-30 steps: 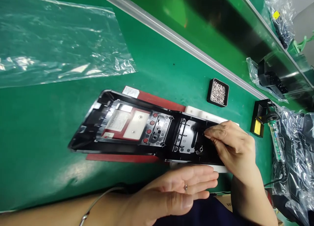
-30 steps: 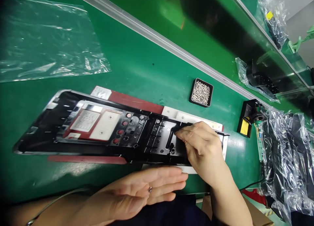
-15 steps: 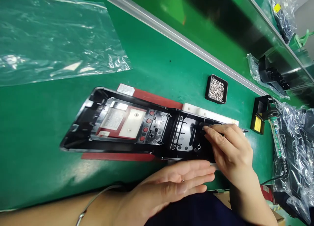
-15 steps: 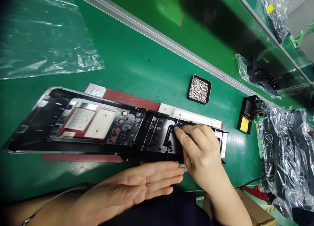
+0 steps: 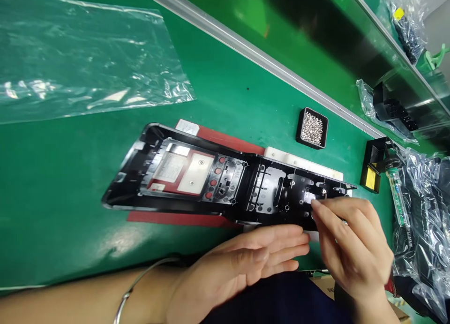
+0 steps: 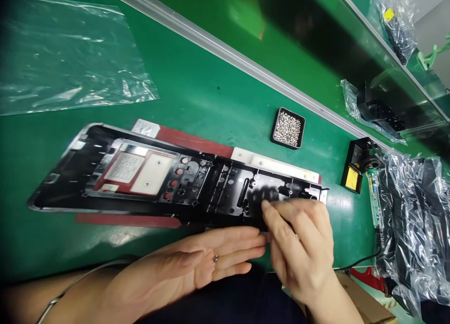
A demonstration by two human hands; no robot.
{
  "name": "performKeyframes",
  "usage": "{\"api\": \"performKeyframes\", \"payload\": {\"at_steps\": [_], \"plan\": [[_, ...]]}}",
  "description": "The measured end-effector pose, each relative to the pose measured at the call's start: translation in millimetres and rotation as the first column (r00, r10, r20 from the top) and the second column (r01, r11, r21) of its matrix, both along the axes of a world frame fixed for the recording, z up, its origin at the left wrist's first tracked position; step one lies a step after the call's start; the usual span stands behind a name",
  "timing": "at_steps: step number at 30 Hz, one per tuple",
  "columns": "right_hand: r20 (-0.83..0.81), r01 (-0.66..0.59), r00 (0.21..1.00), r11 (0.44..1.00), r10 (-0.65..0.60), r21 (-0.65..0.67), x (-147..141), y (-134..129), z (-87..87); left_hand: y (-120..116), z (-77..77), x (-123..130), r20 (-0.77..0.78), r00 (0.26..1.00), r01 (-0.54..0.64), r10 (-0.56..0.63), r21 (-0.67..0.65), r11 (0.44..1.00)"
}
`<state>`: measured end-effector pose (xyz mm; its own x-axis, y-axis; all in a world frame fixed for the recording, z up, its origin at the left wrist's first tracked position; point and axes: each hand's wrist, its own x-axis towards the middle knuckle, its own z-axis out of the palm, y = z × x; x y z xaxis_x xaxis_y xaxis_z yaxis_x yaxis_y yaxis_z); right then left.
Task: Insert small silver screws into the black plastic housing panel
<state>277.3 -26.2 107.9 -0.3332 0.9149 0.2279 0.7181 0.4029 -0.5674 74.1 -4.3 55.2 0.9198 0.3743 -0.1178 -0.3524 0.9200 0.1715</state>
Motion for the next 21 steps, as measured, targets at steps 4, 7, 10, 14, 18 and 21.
{"api": "performKeyframes", "payload": {"at_steps": [4, 7, 10, 14, 18, 21], "plan": [[-0.155, -0.092, 0.985, 0.990, 0.075, -0.107, -7.8, -19.5, 8.3, 1.8, 7.4, 0.8, 0.053, 0.998, -0.032, 0.034, -0.022, 0.999], [-0.204, -0.181, 0.969, 0.966, 0.142, -0.187, -18.2, -24.0, 7.3, 2.8, 12.3, 1.6, 0.092, 0.993, -0.070, 0.070, -0.001, 0.998], [-0.220, -0.216, 0.959, 0.961, 0.176, -0.173, -28.6, -20.9, 4.2, 2.2, 13.1, 1.6, 0.093, 0.994, -0.060, 0.057, 0.038, 0.997], [-0.171, -0.222, 0.966, 0.960, 0.193, -0.172, -39.9, -11.5, 7.0, 1.1, 10.2, 0.9, 0.062, 0.998, -0.033, 0.029, 0.064, 0.997], [-0.086, -0.213, 0.976, 0.959, 0.200, -0.186, -44.5, -5.1, 14.3, 2.6, 11.2, -0.3, 0.081, 0.997, -0.003, -0.006, 0.104, 0.995], [0.009, -0.205, 0.978, 0.960, 0.210, -0.189, -43.4, -5.1, 18.1, 4.9, 15.0, -2.5, 0.075, 0.995, 0.049, -0.061, 0.147, 0.988]]}}
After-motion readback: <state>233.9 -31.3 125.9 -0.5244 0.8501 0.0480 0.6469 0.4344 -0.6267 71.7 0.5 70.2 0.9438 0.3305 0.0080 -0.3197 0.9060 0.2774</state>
